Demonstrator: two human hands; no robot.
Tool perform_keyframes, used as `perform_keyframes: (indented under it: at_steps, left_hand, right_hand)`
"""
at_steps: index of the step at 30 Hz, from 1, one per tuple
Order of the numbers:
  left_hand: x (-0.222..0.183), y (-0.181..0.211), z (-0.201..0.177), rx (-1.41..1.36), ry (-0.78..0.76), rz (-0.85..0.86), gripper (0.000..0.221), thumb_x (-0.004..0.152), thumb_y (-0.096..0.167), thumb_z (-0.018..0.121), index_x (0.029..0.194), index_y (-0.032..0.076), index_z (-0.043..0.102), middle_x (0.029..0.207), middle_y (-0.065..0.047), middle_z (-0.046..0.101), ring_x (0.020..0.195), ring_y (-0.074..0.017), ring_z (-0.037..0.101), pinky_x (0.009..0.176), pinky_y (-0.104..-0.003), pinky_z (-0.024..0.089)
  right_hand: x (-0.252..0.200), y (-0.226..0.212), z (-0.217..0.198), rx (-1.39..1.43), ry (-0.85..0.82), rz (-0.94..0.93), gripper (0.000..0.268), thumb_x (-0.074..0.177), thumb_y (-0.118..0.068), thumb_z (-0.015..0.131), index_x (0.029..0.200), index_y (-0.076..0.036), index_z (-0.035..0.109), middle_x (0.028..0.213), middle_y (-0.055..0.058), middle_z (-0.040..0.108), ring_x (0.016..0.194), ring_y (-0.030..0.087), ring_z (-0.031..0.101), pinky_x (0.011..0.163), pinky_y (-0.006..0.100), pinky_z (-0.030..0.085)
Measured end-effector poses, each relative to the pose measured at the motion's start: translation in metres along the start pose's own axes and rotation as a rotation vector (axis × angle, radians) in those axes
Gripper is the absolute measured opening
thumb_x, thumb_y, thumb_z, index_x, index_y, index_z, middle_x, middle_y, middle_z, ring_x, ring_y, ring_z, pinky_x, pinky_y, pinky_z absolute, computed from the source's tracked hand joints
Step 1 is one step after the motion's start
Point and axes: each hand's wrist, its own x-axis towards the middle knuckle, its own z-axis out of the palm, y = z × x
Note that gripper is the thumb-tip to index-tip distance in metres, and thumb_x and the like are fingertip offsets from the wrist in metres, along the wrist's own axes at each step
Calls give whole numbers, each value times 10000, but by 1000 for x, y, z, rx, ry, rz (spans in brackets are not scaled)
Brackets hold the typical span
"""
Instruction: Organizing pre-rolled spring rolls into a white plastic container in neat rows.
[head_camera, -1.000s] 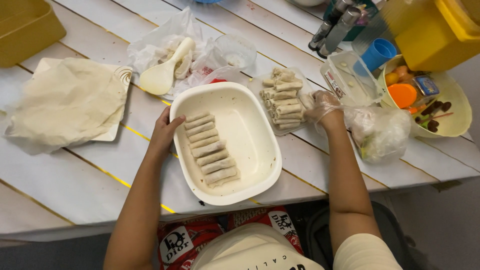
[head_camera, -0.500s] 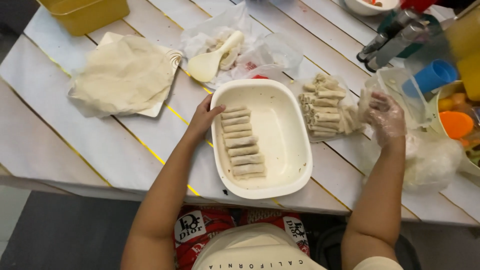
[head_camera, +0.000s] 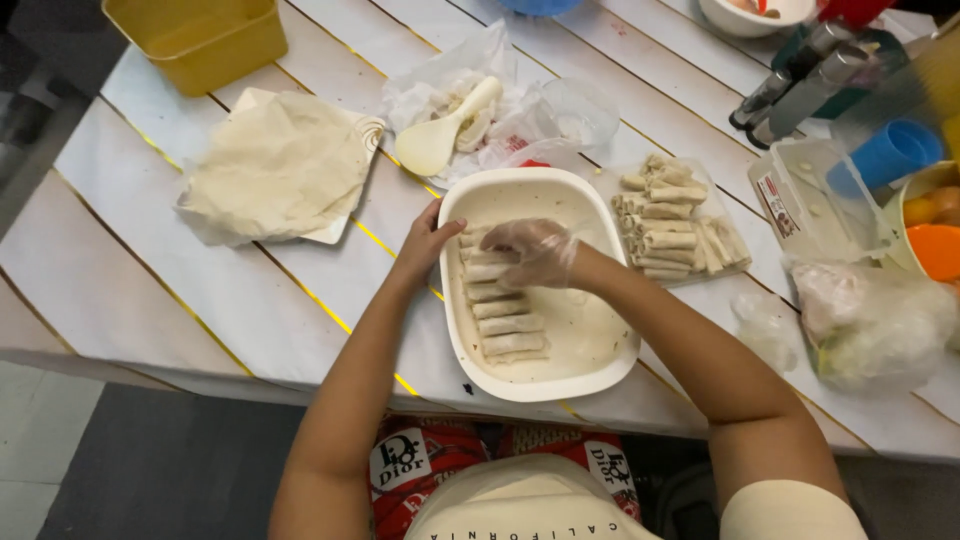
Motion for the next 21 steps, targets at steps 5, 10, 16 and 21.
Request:
perform_keyframes:
  at_steps: [5,10,16,21]
  left_hand:
    - [0,1,0,-7,-5,-6,468,742,203,621,1176,105,476,1061,-155,532,989,-247,494,852,-387,404]
    - [-3,5,3,0,3,0,473,745,209,619,1180,95,472,1076,-175,523,1015,-277,484,867,-404,386]
    - [-10,17,7,4,2,-9,466,743,213,613,1174,98,474,1079,-160,525,1018,-269,488,872,-401,387]
    - [16,-18,-12,43,-28,14,476,748,182,593,1191,88,449,1087,-181,505,1004,-288,472,857,-425,393]
  right_hand:
    - [12,6,11,-252,-107,-44,340,629,-270,666,959,-199,622,941,48,621,941,254,569,846,352,449]
    - [14,17,9,-129,-182,-70,303,715,-224,583,1005,-137,594,963,99,610,953,300,549,832,390,444]
    - [11,22,12,-151,-137,-107,326,732,-206,566,1030,-73,574,966,158,596,931,336,549,837,417,432]
    - [22,32,39,-53,-37,-409,394,682,-163,610,1066,-100,551,989,160,560,938,336,539,791,417,447]
